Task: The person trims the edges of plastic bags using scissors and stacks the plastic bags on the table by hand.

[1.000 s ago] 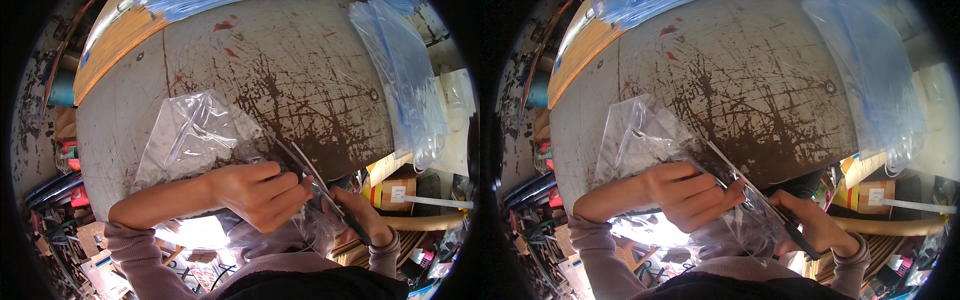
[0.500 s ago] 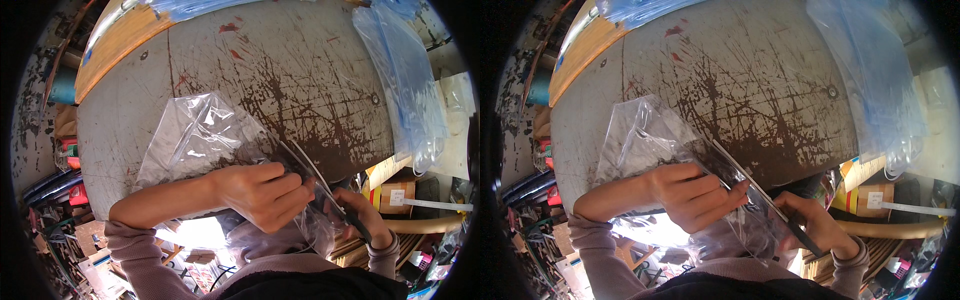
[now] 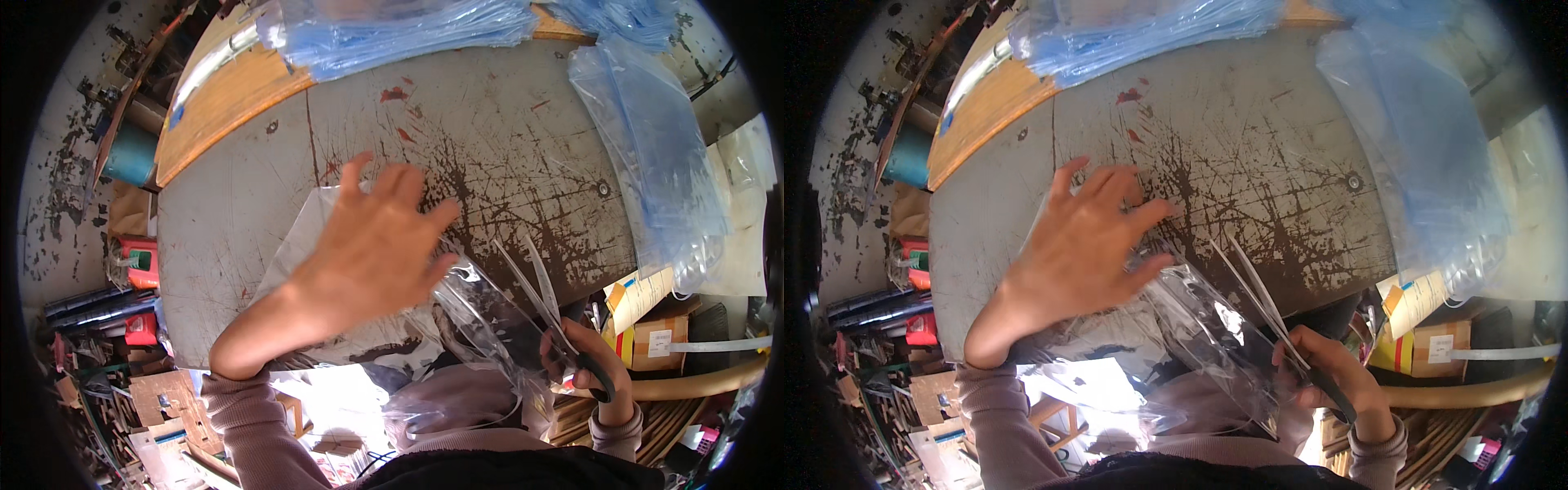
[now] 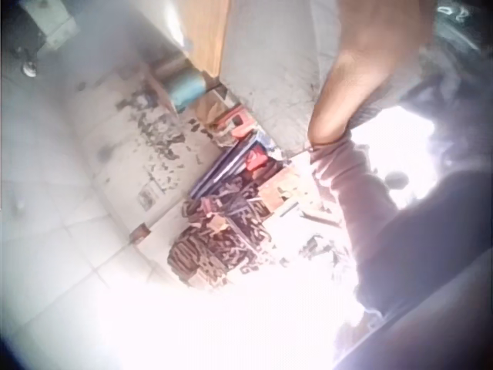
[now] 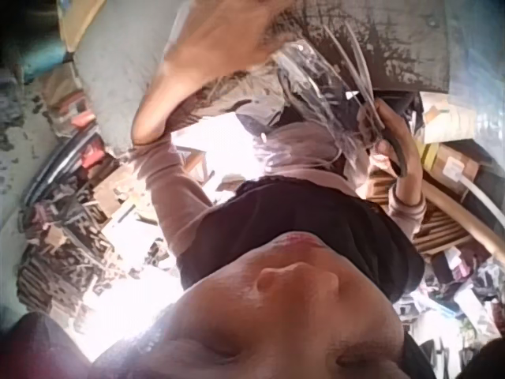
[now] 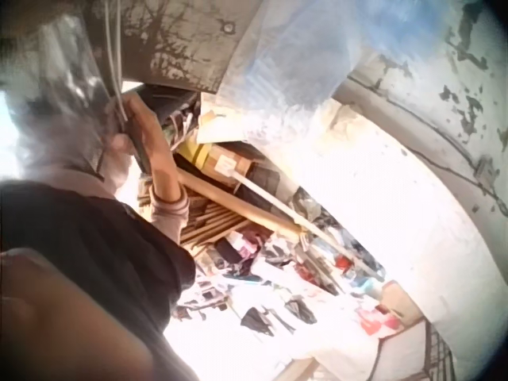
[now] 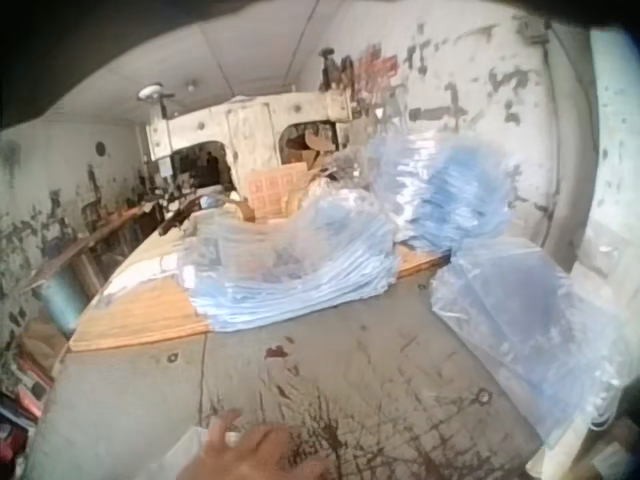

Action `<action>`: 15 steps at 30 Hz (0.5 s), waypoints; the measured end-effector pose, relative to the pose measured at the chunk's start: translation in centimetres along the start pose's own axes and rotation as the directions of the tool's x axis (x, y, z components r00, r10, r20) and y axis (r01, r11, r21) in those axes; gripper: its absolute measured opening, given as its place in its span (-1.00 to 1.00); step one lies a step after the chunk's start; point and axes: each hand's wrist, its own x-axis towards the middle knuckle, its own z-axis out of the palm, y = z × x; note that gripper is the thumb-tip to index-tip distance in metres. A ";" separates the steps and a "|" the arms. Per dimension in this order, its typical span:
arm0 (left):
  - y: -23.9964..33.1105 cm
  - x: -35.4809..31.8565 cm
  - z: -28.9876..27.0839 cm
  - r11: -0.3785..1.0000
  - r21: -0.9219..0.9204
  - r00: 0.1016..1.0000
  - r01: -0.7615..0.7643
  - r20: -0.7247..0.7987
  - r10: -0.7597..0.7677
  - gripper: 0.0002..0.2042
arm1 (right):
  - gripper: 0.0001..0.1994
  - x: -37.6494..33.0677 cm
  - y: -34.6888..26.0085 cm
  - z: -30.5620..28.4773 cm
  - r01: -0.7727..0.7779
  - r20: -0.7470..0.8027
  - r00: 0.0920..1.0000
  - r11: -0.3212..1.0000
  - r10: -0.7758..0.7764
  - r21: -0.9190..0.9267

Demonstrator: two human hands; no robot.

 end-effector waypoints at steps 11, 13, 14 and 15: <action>-11.0 -2.8 -13.0 0.922 0.128 0.931 0.366 -0.048 -0.363 -0.84 | -0.50 -2.6 1.5 -0.1 0.209 -0.337 0.919 0.978 -0.203 -0.022; -15.2 -8.2 -20.2 0.621 0.462 0.774 0.633 -0.365 -0.517 -0.80 | -0.52 -3.0 1.5 -0.2 0.222 -0.310 0.926 0.975 -0.216 -0.014; -17.4 -11.3 -24.2 0.566 0.598 0.824 0.567 -0.395 -0.407 -0.77 | -0.52 -2.9 1.3 -0.2 0.232 -0.265 0.935 0.972 -0.235 -0.044; -17.7 -13.7 -27.5 0.475 0.725 0.867 0.499 -0.402 -0.296 -0.73 | -0.52 -2.6 1.2 -0.3 0.242 -0.207 0.946 0.968 -0.251 -0.072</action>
